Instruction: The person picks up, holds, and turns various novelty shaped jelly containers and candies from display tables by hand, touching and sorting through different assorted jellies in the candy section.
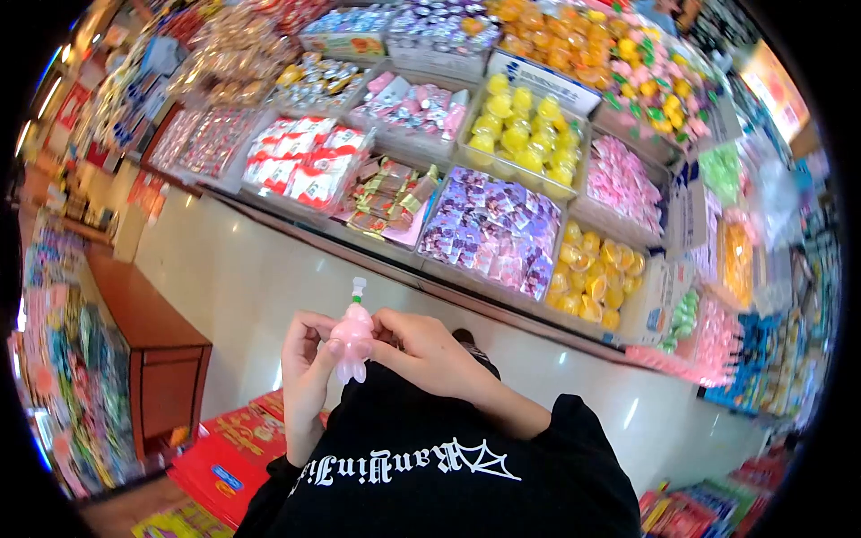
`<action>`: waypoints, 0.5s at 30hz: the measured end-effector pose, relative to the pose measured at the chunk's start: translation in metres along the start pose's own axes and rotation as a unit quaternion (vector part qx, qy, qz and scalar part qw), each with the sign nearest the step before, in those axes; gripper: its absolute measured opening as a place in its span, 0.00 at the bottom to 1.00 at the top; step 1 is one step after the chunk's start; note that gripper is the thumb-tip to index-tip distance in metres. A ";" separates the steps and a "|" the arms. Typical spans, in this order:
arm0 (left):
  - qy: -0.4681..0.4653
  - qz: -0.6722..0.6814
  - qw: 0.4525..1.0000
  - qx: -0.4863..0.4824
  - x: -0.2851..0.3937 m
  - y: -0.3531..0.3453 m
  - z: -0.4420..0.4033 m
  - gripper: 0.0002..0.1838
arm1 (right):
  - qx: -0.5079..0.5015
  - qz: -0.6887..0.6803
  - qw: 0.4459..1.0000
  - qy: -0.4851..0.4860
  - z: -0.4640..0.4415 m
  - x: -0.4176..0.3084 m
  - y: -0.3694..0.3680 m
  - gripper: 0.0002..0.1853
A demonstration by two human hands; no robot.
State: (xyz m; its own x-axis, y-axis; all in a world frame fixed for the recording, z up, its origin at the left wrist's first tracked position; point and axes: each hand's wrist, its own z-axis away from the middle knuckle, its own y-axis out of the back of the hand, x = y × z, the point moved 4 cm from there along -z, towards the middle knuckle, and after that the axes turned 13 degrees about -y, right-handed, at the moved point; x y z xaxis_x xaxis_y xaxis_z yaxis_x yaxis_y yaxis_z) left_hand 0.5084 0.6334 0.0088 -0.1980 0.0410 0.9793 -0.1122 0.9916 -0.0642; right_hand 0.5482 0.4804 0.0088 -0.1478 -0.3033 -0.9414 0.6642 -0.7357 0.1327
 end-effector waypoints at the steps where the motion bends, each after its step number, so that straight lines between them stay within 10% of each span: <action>1: 0.004 0.004 1.000 -0.019 -0.002 0.003 -0.005 0.11 | 0.027 -0.015 1.000 0.001 0.000 0.002 -0.004 0.16; 15: -0.009 -0.045 0.959 -0.280 -0.022 -0.020 -0.025 0.15 | 0.280 -0.038 0.957 -0.070 0.043 0.018 -0.027 0.22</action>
State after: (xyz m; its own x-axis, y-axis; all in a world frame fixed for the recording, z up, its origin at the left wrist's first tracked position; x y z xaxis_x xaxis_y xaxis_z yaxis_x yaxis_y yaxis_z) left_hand 0.5394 0.6153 -0.0069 -0.2284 -0.0446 0.9725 0.4107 0.9013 0.1378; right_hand 0.4960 0.4688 0.0013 -0.3039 -0.2848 -0.9091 0.1557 -0.9563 0.2476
